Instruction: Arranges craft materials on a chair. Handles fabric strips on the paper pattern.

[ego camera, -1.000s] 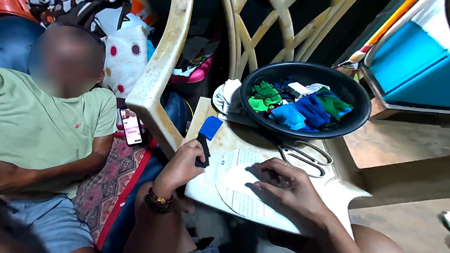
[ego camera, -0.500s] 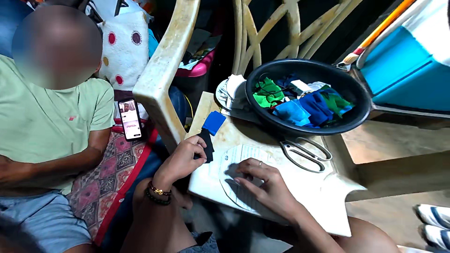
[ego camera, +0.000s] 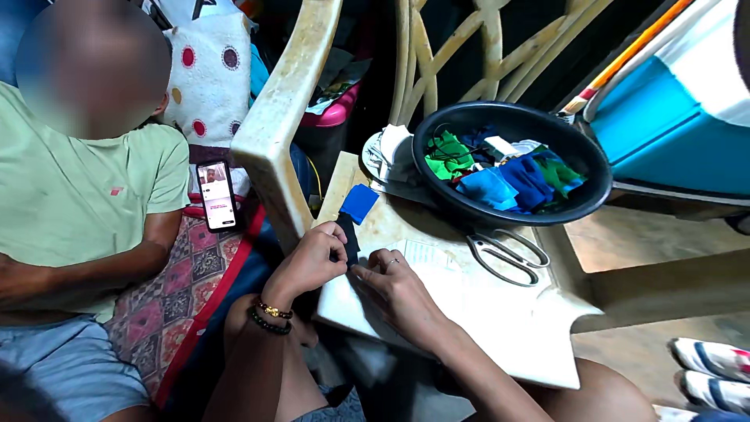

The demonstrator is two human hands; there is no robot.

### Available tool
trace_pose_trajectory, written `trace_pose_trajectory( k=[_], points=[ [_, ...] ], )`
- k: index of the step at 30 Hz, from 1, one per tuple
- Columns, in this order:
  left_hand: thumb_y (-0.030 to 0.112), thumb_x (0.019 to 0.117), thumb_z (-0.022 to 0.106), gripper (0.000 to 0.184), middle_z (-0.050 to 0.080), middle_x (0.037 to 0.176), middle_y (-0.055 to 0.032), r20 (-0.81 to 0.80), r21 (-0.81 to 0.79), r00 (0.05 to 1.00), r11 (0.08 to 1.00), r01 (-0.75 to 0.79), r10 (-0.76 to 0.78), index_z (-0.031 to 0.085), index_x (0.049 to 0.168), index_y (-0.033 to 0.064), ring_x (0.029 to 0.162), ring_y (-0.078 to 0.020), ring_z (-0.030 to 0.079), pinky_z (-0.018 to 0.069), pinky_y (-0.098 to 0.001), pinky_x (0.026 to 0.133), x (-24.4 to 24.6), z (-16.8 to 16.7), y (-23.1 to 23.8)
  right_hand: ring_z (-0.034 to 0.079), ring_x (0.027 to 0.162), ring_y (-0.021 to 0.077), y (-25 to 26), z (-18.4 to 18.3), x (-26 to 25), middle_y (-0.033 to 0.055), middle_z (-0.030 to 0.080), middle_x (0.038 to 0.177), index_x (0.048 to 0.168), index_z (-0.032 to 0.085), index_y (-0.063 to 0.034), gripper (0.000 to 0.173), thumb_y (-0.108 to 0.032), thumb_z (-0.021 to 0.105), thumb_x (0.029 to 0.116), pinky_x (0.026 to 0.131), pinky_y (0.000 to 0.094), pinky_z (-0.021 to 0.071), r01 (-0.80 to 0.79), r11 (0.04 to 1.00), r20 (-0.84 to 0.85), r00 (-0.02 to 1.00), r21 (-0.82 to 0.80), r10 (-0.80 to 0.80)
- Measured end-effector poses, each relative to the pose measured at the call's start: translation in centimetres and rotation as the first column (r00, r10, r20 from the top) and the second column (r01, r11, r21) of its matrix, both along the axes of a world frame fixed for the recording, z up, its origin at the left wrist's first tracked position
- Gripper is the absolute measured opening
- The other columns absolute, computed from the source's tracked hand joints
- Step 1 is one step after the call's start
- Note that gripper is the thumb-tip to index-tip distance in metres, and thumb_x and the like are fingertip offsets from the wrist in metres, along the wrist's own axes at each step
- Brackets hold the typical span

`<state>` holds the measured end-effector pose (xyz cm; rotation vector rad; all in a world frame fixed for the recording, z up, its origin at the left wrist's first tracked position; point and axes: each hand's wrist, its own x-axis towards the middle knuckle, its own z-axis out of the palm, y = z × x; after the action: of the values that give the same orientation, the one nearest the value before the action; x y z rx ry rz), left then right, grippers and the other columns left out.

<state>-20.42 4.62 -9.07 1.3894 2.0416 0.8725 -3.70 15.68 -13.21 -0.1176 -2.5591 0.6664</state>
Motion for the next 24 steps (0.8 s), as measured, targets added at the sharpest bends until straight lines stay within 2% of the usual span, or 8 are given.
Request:
trace_pose_trajectory(
  k=[6, 10, 12, 14, 16, 18, 21, 24],
  points=[
    [0.002, 0.0976, 0.056, 0.014, 0.065, 0.113, -0.0140, 0.093, 0.099, 0.978, 0.976, -0.195, 0.186, 0.068, 0.096, -0.0044, 0.097, -0.0132, 0.062, 0.0516, -0.0275, 0.083, 0.0, 0.1, 0.0, 0.064, 0.091, 0.0406, -0.1, -0.3, -0.9, 0.0251, 0.065, 0.104, 0.109, 0.078, -0.0030, 0.024, -0.014, 0.070, 0.0897, 0.077, 0.0479, 0.0549, -0.001, 1.000, 0.033, 0.999, 0.010, 0.001],
    [0.005, 0.1037, 0.049, 0.016, 0.068, 0.114, -0.0155, 0.186, 0.185, 0.916, 0.903, -0.389, 0.356, 0.062, 0.106, -0.0040, 0.105, -0.0171, 0.064, 0.0498, -0.0355, 0.090, 0.4, 0.1, 0.6, 0.061, 0.116, 0.0492, -0.1, 0.1, -1.1, 0.0259, 0.064, 0.130, 0.106, 0.076, 0.0000, 0.024, -0.017, 0.073, 0.0883, 0.089, 0.0592, 0.0522, -0.035, 0.999, 0.043, 0.998, -0.003, 0.035],
    [0.006, 0.1051, 0.047, 0.018, 0.062, 0.093, -0.0106, 0.193, 0.241, 0.886, 0.855, -0.459, 0.421, 0.061, 0.108, -0.0050, 0.085, -0.0131, 0.057, 0.0468, -0.0313, 0.078, 0.8, 0.1, 0.9, 0.060, 0.120, 0.0482, -0.1, 0.2, -1.2, 0.0219, 0.064, 0.135, 0.104, 0.075, 0.0007, 0.025, -0.019, 0.072, 0.0893, 0.091, 0.0601, 0.0510, -0.050, 0.999, 0.055, 0.997, -0.007, 0.050],
    [0.008, 0.1059, 0.046, 0.018, 0.054, 0.082, -0.0056, 0.249, 0.294, 0.852, 0.802, -0.520, 0.461, 0.059, 0.110, -0.0040, 0.075, -0.0096, 0.052, 0.0435, -0.0279, 0.070, 1.0, 0.0, 1.2, 0.061, 0.119, 0.0467, 0.0, 0.1, -1.3, 0.0199, 0.065, 0.134, 0.103, 0.074, 0.0014, 0.025, -0.019, 0.072, 0.0885, 0.090, 0.0594, 0.0511, -0.061, 0.998, 0.047, 0.997, 0.002, 0.061],
    [0.008, 0.1043, 0.044, 0.017, 0.051, 0.080, -0.0015, 0.373, 0.378, 0.820, 0.736, -0.561, 0.434, 0.057, 0.108, -0.0018, 0.071, -0.0060, 0.050, 0.0425, -0.0245, 0.066, 1.1, -0.4, 1.5, 0.061, 0.120, 0.0463, 0.0, 0.0, -1.3, 0.0196, 0.065, 0.134, 0.103, 0.073, 0.0018, 0.026, -0.019, 0.073, 0.0884, 0.089, 0.0592, 0.0512, -0.068, 0.998, 0.056, 0.996, -0.004, 0.068],
    [0.006, 0.1036, 0.039, 0.016, 0.054, 0.084, -0.0004, 0.533, 0.439, 0.783, 0.686, -0.580, 0.320, 0.053, 0.108, -0.0004, 0.073, -0.0038, 0.056, 0.0489, -0.0230, 0.068, 1.3, -0.3, 1.8, 0.060, 0.120, 0.0466, 0.1, 0.2, -1.2, 0.0199, 0.065, 0.134, 0.104, 0.073, 0.0020, 0.027, -0.021, 0.073, 0.0887, 0.090, 0.0597, 0.0508, -0.078, 0.996, 0.063, 0.995, -0.034, 0.080],
    [0.005, 0.1056, 0.030, 0.017, 0.063, 0.099, -0.0052, 0.741, 0.403, 0.660, 0.704, -0.585, 0.123, 0.046, 0.111, 0.0015, 0.087, -0.0108, 0.069, 0.0606, -0.0313, 0.078, 2.4, 0.8, 1.5, 0.058, 0.123, 0.0456, 0.8, 0.6, -0.6, 0.0212, 0.065, 0.131, 0.106, 0.073, 0.0032, 0.029, -0.021, 0.070, 0.0909, 0.097, 0.0589, 0.0476, -0.093, 0.977, 0.042, 0.994, -0.193, 0.103],
    [0.005, 0.1064, 0.025, 0.021, 0.065, 0.101, -0.0059, 0.810, 0.356, 0.584, 0.753, -0.554, 0.046, 0.045, 0.113, 0.0028, 0.088, -0.0126, 0.070, 0.0610, -0.0321, 0.078, 3.2, 1.1, 1.4, 0.061, 0.116, 0.0258, 1.4, 1.2, 0.6, 0.0186, 0.067, 0.120, 0.115, 0.066, 0.0066, 0.038, -0.017, 0.074, 0.0872, 0.099, 0.0378, 0.0494, -0.064, 0.882, -0.031, 0.998, -0.467, 0.056]
  ],
)
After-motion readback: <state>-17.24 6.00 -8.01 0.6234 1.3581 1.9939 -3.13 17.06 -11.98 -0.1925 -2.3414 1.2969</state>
